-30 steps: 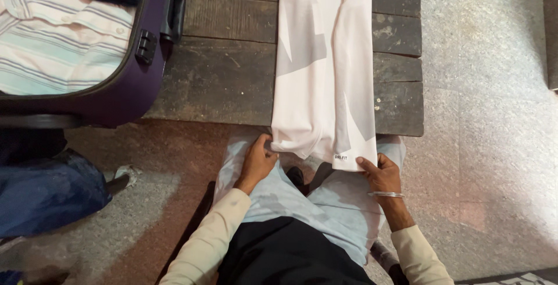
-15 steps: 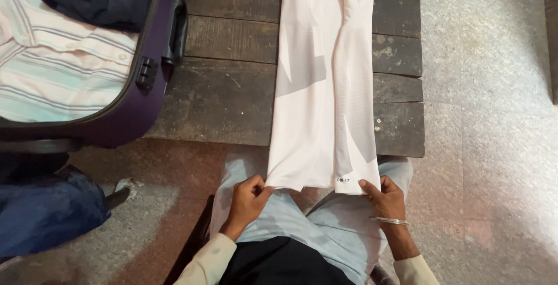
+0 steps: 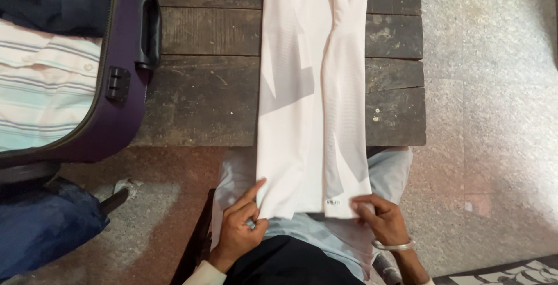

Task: The person folds several shirts and polos on a wooden table and places them into a purple suitcase.

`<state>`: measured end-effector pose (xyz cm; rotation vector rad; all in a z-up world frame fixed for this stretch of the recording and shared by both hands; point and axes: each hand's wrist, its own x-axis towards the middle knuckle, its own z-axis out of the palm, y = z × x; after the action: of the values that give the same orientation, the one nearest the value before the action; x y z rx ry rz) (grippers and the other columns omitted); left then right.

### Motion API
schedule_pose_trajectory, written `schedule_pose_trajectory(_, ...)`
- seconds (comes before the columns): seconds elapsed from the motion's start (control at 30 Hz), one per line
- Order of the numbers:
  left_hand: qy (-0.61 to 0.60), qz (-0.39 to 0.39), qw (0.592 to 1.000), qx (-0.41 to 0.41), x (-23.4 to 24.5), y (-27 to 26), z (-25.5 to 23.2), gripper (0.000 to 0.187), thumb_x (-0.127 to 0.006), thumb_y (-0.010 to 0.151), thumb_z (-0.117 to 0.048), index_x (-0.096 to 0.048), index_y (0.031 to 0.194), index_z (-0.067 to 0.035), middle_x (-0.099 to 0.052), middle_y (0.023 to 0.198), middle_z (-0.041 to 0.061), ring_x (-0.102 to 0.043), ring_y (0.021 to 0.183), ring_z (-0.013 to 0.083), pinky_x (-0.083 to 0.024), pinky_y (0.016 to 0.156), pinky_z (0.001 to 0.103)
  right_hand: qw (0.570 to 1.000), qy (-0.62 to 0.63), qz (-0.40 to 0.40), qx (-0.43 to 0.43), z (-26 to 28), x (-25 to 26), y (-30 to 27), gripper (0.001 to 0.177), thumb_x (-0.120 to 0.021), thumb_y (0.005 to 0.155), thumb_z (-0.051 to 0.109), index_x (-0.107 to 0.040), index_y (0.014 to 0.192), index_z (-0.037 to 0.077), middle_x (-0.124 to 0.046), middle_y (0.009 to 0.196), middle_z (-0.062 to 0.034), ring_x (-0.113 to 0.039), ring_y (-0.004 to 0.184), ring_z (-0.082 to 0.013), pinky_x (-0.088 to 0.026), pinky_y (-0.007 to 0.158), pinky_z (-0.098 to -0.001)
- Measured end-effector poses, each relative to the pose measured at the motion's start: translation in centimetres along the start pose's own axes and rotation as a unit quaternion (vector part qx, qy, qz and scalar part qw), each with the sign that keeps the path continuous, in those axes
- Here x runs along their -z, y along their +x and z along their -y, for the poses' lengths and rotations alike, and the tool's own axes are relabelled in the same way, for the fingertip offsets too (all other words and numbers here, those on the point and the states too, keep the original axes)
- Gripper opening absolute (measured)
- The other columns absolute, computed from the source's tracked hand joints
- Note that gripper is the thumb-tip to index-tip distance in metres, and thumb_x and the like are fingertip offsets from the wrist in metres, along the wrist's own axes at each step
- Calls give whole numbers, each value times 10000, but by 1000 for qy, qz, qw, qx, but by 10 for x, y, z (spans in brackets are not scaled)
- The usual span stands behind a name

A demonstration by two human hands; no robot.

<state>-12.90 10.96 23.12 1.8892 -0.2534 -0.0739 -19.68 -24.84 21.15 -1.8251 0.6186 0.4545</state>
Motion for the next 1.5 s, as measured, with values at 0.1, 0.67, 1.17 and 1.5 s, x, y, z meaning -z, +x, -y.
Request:
schedule_pose_trajectory(0.1, -68, 80, 994, 14, 16, 11, -4, 316, -643, 659, 99, -357, 556, 11, -788, 1150, 221, -490, 460, 86, -395, 403, 261, 992, 86, 68, -68, -2, 26, 4, 215, -727, 888, 99, -787, 1048, -31, -781, 779, -206, -730, 587, -213, -595, 537, -336)
schedule_pose_trajectory(0.67, -172, 20, 982, 79, 21, 247, 89, 388, -767, 951, -341, -656, 1112, -6, -713, 923, 64, -663, 789, 117, -541, 668, 275, 970, 190, -73, 136, 110, 71, 140, 386, -644, 953, 141, -572, 1303, -5, -725, 1153, -175, -734, 958, -270, -618, 847, -372)
schedule_pose_trajectory(1.17, 192, -107, 975, -26, -25, 222, 42, 431, -846, 802, -307, -687, 1077, -17, -701, 1018, 157, -689, 900, 373, -537, 734, 476, 965, -52, -189, 173, 73, 31, 174, 392, -808, 873, 207, -707, 1164, -36, -773, 1016, -109, -731, 903, -158, -581, 792, -291)
schedule_pose_trajectory(1.5, 265, -69, 961, 30, -51, 287, 55, 363, -842, 788, -297, -690, 1045, -90, -718, 1026, 150, -670, 948, 427, -524, 746, 547, 961, -43, -204, 180, 131, 34, 244, 429, -833, 810, 172, -693, 1162, -30, -772, 978, -119, -725, 852, -172, -572, 744, -293)
